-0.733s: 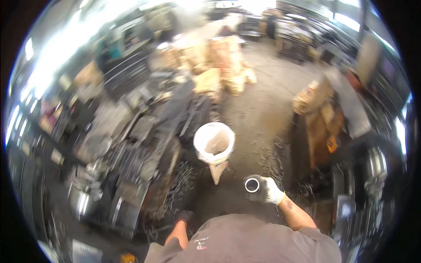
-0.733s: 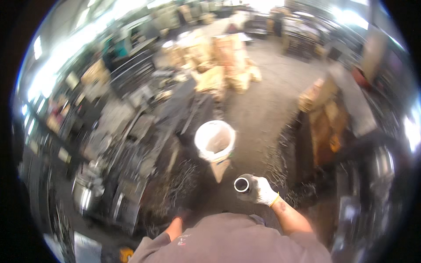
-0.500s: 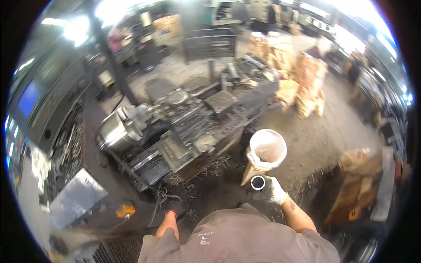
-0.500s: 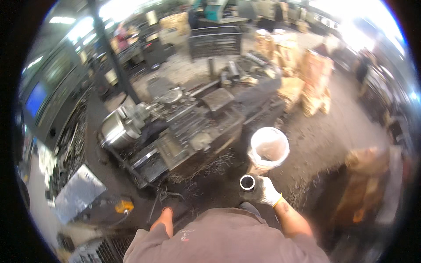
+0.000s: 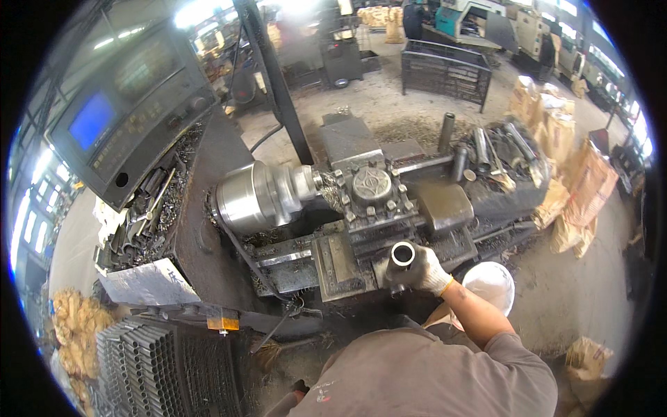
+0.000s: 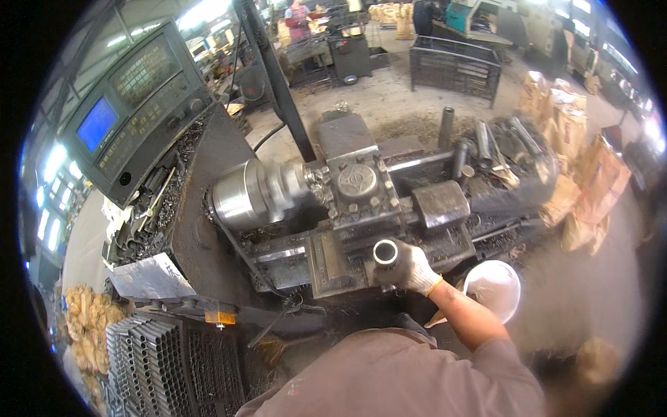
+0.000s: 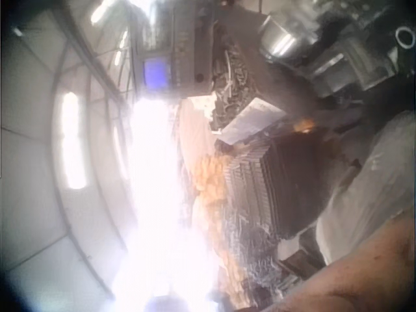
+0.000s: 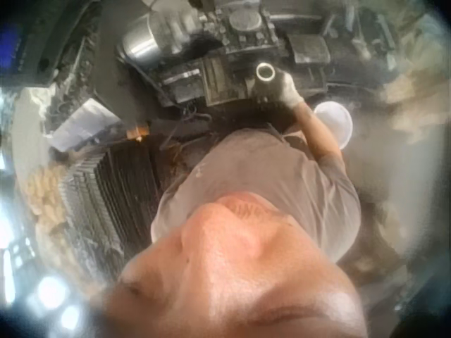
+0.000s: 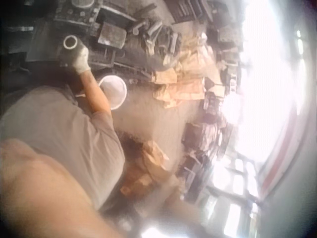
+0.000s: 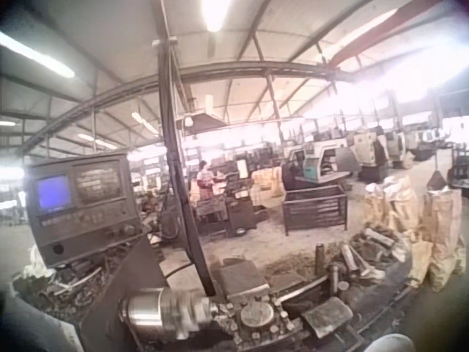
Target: The person puts on gloves and repeatedly loads short metal tubes into a lathe chuck, secures them, and removes them after machining. The person places the processed tubes onto a nearby stack of similar parts.
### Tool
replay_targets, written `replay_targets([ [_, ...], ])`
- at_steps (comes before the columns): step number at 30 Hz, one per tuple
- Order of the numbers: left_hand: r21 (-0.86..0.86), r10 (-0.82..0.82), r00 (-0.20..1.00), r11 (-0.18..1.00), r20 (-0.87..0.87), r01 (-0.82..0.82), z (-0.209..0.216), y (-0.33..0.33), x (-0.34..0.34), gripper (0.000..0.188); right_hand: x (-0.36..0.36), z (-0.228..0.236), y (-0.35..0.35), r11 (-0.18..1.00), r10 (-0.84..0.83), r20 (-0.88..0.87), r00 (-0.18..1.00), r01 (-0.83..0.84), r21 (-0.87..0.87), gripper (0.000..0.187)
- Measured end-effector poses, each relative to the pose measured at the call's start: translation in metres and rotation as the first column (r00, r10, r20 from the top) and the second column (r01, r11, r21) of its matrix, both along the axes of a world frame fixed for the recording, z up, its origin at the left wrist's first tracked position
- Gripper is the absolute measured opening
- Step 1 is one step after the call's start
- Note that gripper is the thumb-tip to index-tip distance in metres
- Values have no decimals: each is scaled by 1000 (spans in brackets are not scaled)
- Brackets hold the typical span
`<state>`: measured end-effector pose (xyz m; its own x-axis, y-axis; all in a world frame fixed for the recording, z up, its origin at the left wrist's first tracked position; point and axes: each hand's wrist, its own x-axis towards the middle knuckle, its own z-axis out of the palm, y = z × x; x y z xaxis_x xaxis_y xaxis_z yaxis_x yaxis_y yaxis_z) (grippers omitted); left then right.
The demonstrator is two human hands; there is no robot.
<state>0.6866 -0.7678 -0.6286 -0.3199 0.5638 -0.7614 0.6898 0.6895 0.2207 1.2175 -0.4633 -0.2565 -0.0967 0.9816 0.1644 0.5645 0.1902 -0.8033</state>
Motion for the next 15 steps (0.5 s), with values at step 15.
replay_targets([
  [15, 976, 753, 651, 201, -100, -82, 229, 180, -4, 56, 47, 155, 161, 740, 512, 213, 832, -554, 381, 21],
])
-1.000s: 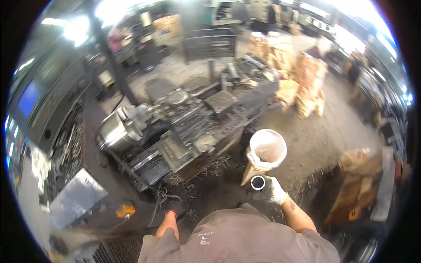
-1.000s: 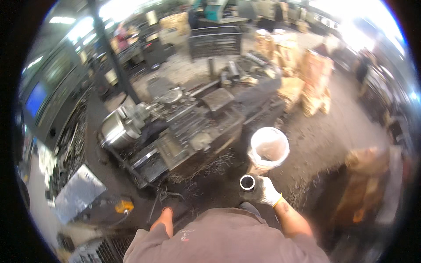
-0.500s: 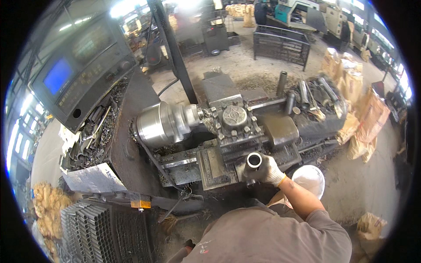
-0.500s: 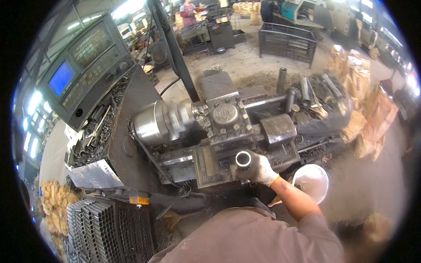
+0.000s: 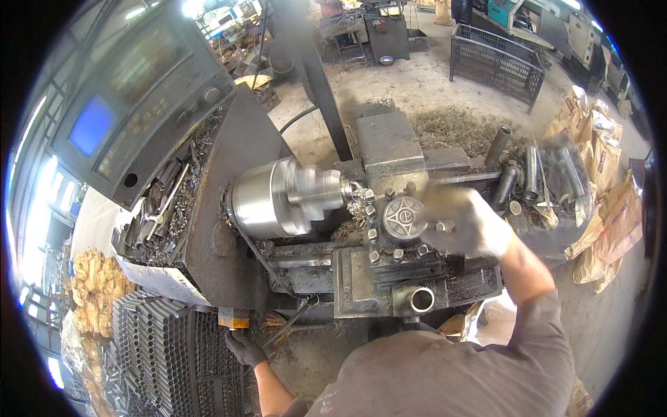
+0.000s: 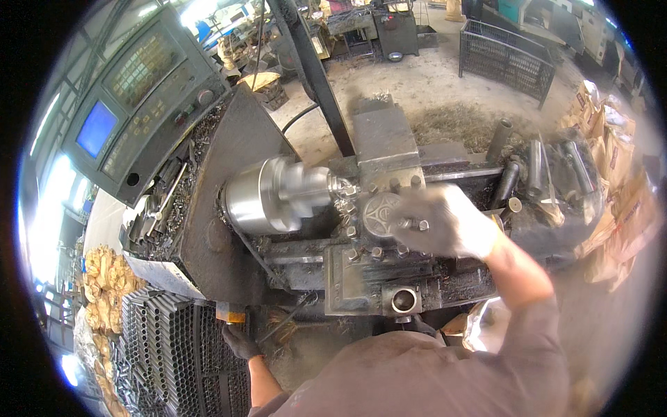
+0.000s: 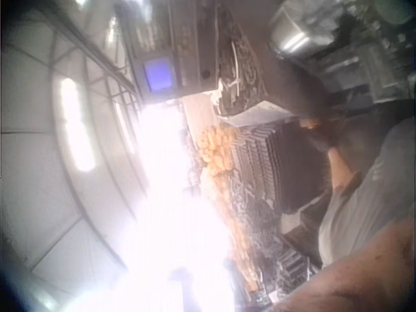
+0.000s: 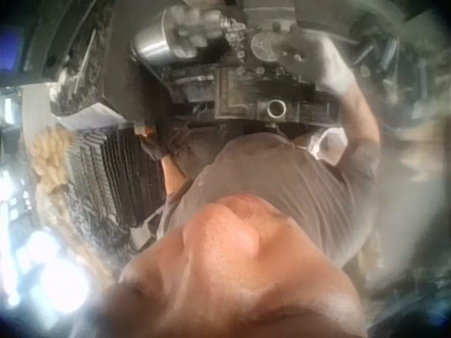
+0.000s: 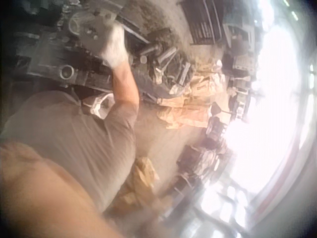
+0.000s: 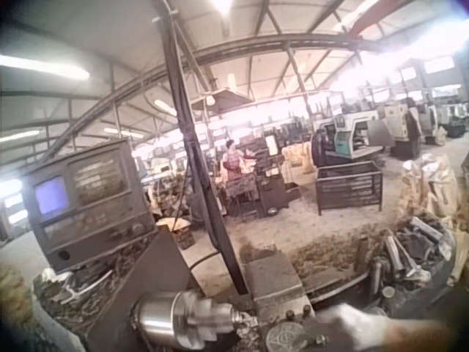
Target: The person puts on gloves and repeatedly loads short metal tubes into a lathe chuck, secures them, and removes them after machining. The person places the processed tubes onto a nearby stack of similar parts.
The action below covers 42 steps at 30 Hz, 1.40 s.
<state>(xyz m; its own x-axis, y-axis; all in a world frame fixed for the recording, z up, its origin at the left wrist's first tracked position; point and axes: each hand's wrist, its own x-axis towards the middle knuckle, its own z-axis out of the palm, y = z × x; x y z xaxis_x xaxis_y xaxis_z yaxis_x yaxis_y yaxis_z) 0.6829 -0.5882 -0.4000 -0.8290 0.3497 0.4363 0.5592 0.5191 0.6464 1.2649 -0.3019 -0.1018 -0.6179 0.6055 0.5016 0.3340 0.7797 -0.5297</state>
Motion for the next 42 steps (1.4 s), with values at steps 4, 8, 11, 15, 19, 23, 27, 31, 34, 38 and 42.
replay_targets([
  [4, -119, -83, 994, 989, 73, 92, -17, -4, -40, 51, -76, 27, 65, 997, 18, 354, 935, 9, -76, 33],
  [8, 443, -398, 676, 889, 620, 117, -28, -17, -41, 42, -146, 22, 137, 844, 229, 852, 471, 340, -415, 63],
  [11, 353, -259, 789, 934, 557, 56, -52, -35, -5, 38, -169, -4, 157, 753, 332, 830, 448, 405, -519, 61],
  [15, 251, -170, 678, 968, 715, -22, -126, -76, 40, 31, -172, -28, 150, 738, 392, 631, 670, 181, -650, 51],
  [19, -168, -294, 779, 877, 553, 450, -213, -140, 46, 24, -133, -27, 156, 686, 419, 179, 890, -181, -705, 41],
  [23, -510, -501, 704, 485, 503, 710, -255, -204, 45, 19, -52, -17, 208, 705, -475, 437, 764, 627, -331, 48],
  [27, -582, -358, 653, 297, 667, 757, -252, -236, 53, 16, -13, -29, 213, 708, -615, 550, 565, 703, 70, 36],
  [31, -482, -246, 593, 390, 767, 785, -248, -242, 64, 17, -41, -35, 189, 916, -341, 563, 753, 400, 20, 33],
  [34, -747, -462, 669, 18, 582, 664, -258, -209, 60, 27, -70, -39, 188, 958, -182, 661, 728, 284, -49, 32],
  [38, -557, -510, 626, 303, 590, 773, -248, -163, 60, 33, -109, -68, 216, 985, 16, 694, 720, 109, -136, 35],
  [42, 24, -116, 251, 939, 961, 344, -204, -145, 105, 43, -146, -89, 220, 793, 189, 598, 779, 238, -560, 45],
])
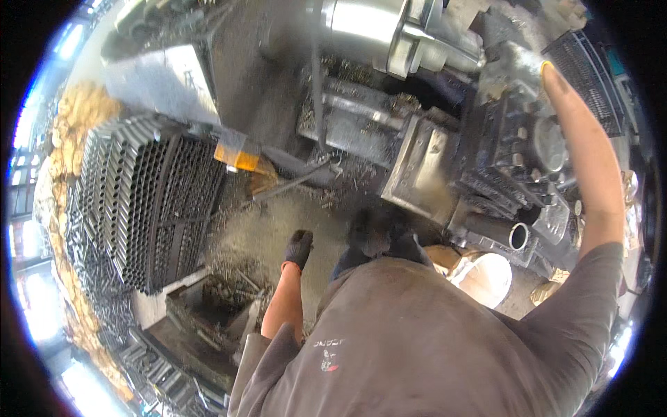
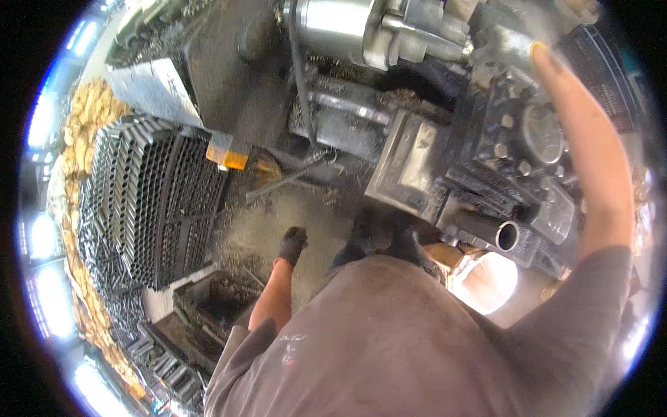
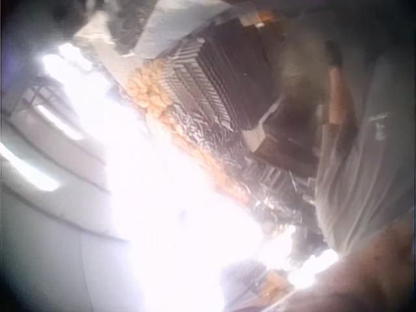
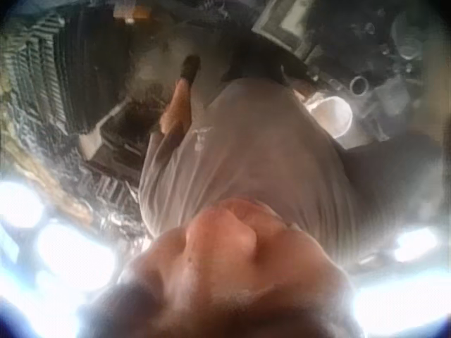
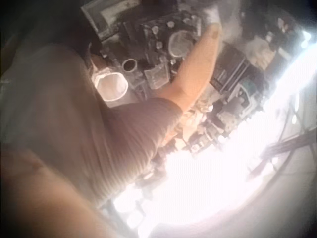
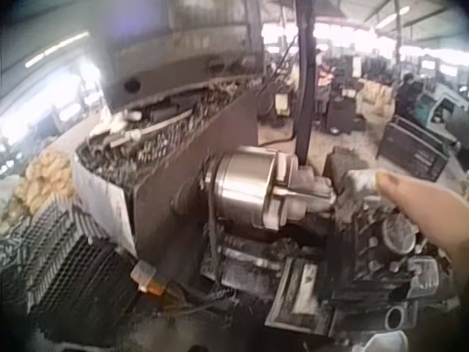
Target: The person puts on gloves and repeatedly loads short metal tubes into a lathe chuck, secures them, and removes them after machining. The person places the processed tubes onto a nearby stack of similar parts.
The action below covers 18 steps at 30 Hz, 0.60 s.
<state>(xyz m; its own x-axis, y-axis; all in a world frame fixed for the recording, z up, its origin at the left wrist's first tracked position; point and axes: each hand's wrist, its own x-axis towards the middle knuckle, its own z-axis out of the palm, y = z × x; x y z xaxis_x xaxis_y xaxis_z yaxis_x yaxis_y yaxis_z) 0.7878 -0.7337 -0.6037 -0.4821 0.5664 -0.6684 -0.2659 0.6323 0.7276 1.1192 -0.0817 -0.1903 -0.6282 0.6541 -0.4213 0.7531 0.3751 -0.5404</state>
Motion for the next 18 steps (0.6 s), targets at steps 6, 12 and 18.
replay_targets([
  [6, -66, -50, 979, 997, -196, 38, 73, 0, 26, 34, -17, -14, -12, 815, 284, 202, 937, -347, 464, 31],
  [12, 93, -48, 643, 979, -764, 184, 198, 90, 43, 30, -1, -8, 23, 978, -48, 137, 989, 74, -196, 35],
  [18, 158, 28, 222, 787, -975, 596, 308, 214, 68, 34, -3, 7, -1, 968, 231, 305, 924, -250, 24, 33],
])
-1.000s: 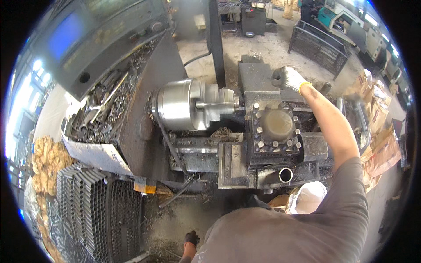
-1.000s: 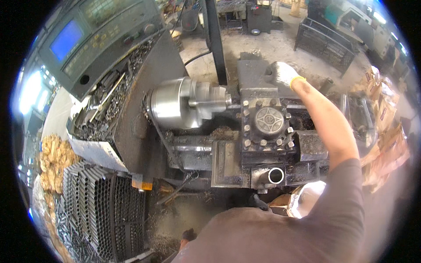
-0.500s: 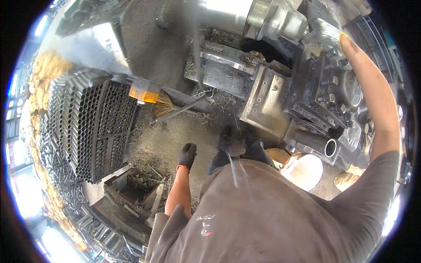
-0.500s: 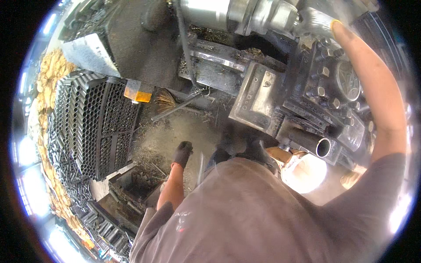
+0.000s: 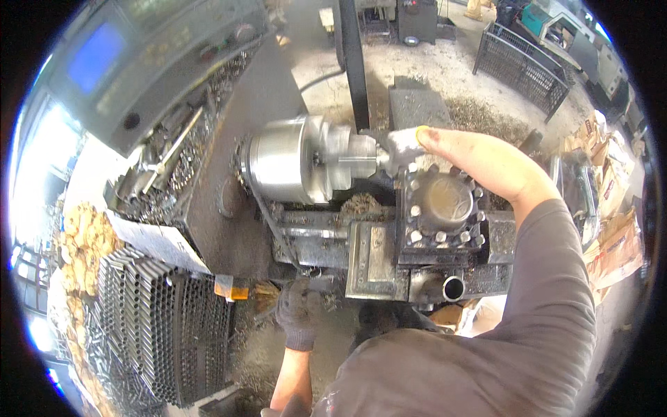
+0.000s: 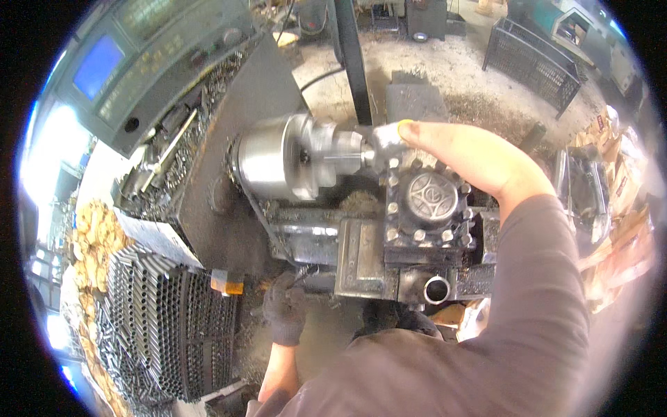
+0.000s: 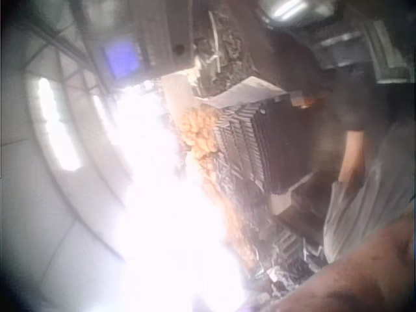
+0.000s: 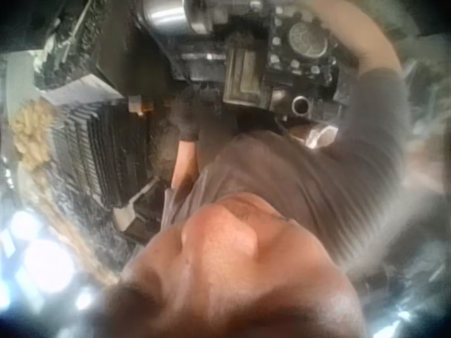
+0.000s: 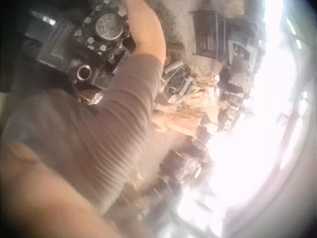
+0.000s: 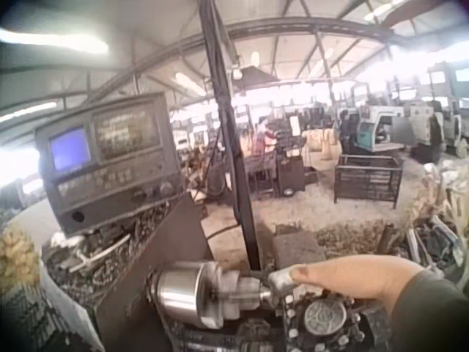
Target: The person puts on gloves and repeatedly loads short metal tubes into a lathe chuck, secures them, and removes them after machining. The person places the processed tubes onto a nearby stack of similar parts.
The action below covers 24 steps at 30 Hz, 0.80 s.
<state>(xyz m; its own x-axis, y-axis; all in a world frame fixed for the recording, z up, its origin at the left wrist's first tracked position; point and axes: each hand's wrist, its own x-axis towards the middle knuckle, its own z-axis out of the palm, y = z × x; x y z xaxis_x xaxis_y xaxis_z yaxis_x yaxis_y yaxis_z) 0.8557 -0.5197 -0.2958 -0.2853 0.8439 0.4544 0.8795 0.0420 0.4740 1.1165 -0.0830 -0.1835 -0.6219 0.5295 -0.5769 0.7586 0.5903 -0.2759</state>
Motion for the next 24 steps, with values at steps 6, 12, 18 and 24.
replay_targets([
  [6, -278, 115, 981, 958, 155, -69, -12, -9, 4, 28, 113, 13, -10, 951, 95, -218, 971, -24, 308, 24],
  [12, -651, 162, 919, 749, 359, 122, -158, -64, -38, 29, 215, 28, -97, 720, -291, -822, 490, 678, 149, 51],
  [18, -940, -277, 940, 218, 197, 261, -312, -129, -112, 33, 317, -24, -328, 328, -533, -831, 158, 944, -30, 40],
  [24, -951, -431, 881, 135, 196, 277, -353, -108, -148, 38, 372, -228, -499, -416, -836, -249, -488, 861, -291, 21],
])
